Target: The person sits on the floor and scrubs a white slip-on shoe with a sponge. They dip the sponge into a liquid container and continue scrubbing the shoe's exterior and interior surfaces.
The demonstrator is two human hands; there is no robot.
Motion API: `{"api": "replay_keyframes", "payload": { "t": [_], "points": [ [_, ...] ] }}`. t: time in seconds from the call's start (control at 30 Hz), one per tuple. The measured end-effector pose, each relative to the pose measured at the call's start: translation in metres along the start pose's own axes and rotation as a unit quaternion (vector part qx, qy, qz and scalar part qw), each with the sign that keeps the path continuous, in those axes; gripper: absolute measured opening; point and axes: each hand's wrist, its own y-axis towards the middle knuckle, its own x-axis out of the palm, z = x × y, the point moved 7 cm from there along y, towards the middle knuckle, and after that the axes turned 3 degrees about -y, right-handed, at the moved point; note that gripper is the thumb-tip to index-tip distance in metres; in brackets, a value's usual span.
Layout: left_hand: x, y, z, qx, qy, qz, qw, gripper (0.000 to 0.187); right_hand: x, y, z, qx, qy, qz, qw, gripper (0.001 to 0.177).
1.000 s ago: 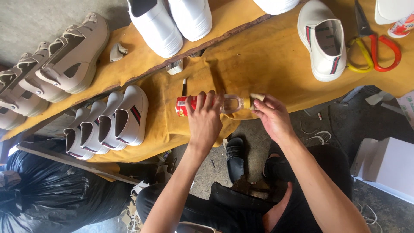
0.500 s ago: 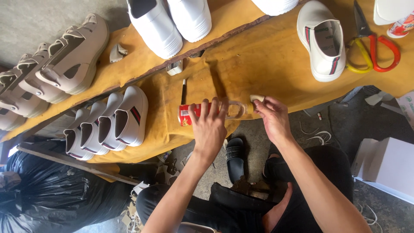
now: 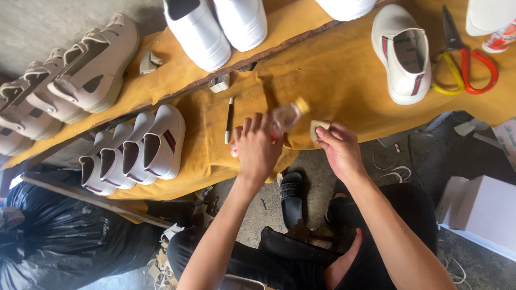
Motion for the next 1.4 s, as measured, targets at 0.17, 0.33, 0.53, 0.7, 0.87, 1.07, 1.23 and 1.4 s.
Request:
{"api": "replay_keyframes", "payload": {
  "t": [0.17,0.33,0.53,0.7,0.87,1.07,1.23,1.4],
  "points": [
    [0.001,0.034,-0.034,-0.136,-0.247,0.021,0.959,0.069,0.001,-0.001,-0.005,0.014,0.045,0.019,0.999,0.009],
    [0.013,0.048,-0.066,-0.231,-0.463,0.078,0.852,0.07,-0.021,0.014,0.011,0.013,0.022,-0.003,1.0,0.007],
    [0.045,0.038,-0.078,-0.262,-0.507,0.114,0.813,0.065,-0.022,0.017,0.02,0.019,0.015,-0.015,1.0,0.006],
    [0.038,0.045,-0.087,-0.27,-0.522,0.14,0.797,0.058,-0.023,0.017,0.029,0.018,0.008,-0.022,1.0,0.008],
    [0.039,0.054,-0.1,-0.286,-0.495,0.113,0.813,0.079,-0.028,0.022,0.034,0.018,0.0,-0.033,0.999,0.011],
    [0.014,0.046,-0.084,-0.275,-0.541,0.043,0.793,0.106,-0.019,0.017,0.025,0.017,0.014,-0.026,0.999,0.012],
    [-0.026,-0.032,-0.079,-0.236,-0.529,0.07,0.812,0.107,-0.031,0.013,0.034,0.05,0.037,0.015,0.998,0.013],
    [-0.073,-0.174,-0.066,-0.286,-0.473,-0.301,0.777,0.036,-0.047,0.025,0.045,0.082,-0.013,-0.006,0.997,0.014]
  ]
}}
